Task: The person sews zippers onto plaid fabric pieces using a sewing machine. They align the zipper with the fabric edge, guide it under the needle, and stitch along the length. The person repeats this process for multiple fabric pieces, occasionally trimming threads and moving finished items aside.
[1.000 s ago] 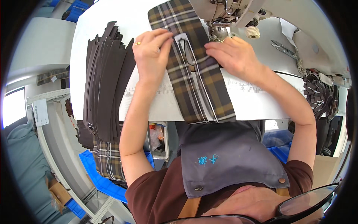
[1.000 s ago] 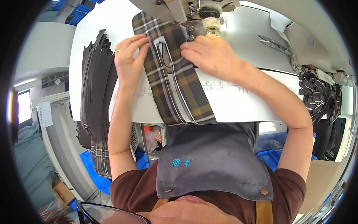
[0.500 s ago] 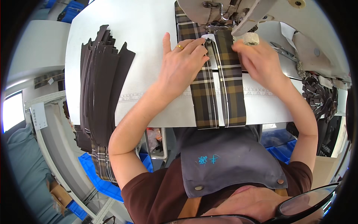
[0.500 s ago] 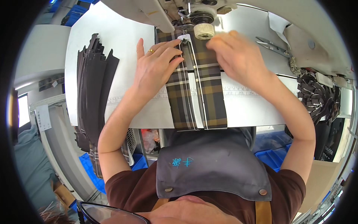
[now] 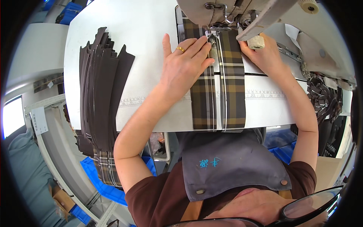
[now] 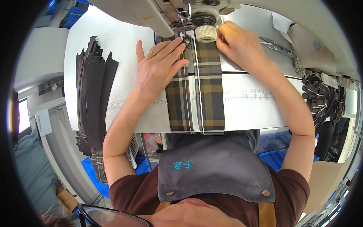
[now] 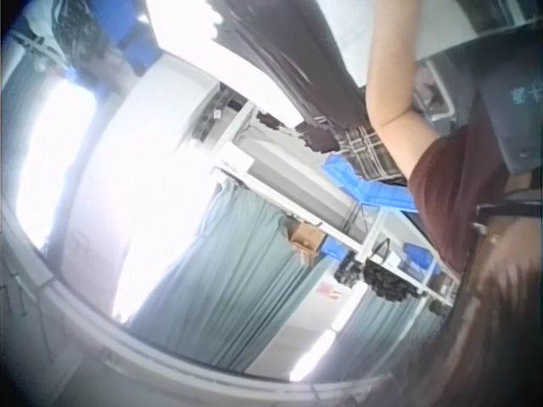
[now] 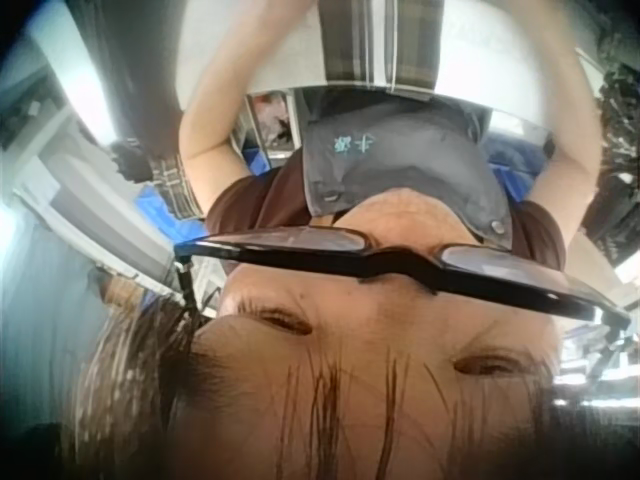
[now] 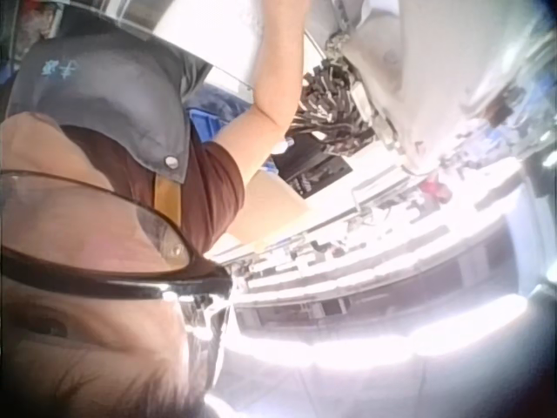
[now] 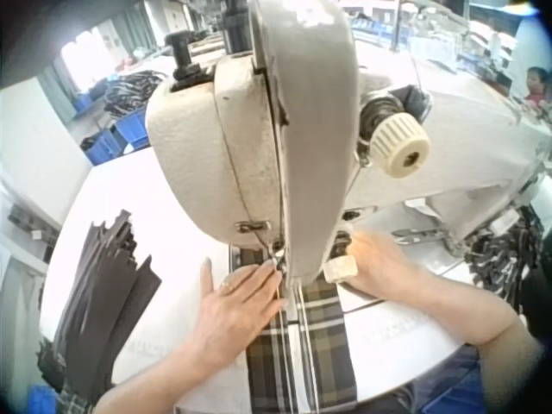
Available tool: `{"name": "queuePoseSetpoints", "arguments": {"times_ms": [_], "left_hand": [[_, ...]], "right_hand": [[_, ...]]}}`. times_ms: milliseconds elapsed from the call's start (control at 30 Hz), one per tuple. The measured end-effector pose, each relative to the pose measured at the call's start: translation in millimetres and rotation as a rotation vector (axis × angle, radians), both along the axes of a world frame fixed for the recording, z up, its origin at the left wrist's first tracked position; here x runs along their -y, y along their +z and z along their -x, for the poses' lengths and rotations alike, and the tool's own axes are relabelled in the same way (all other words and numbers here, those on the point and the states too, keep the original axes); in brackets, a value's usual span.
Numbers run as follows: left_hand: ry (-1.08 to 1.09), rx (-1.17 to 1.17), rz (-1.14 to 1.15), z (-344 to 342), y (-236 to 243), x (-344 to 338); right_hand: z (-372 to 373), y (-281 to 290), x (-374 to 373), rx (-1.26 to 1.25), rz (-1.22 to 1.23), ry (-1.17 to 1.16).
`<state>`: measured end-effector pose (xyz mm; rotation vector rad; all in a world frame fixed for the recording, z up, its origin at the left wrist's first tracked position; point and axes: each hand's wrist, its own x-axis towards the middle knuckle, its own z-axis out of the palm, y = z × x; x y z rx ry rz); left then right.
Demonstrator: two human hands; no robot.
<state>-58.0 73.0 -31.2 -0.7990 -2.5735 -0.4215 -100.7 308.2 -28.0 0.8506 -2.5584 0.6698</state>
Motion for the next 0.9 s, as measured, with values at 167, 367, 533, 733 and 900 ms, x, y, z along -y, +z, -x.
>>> {"name": "queuePoseSetpoints", "arguments": {"times_ms": [167, 367, 533, 733, 900], "left_hand": [[-0.016, 0.0, 0.027, -1, 1, -4], [-0.01, 0.04, -0.007, -6, 1, -3], [-0.029, 0.047, -0.031, -3, 3, -4], [-0.007, 0.092, 0.014, -1, 2, -5], [0.001, 0.065, 0.056, 0, -4, 0]], "right_hand": [[4, -2, -2, -0.014, 0.035, 0.037], [4, 4, 0, 0.0, -0.017, -0.021], [8, 4, -10, -0.028, -0.056, -0.093], [23, 5, -17, 0.156, -0.057, -0.288], [-67, 29, -53, -0.052, -0.058, -0.127]]}}
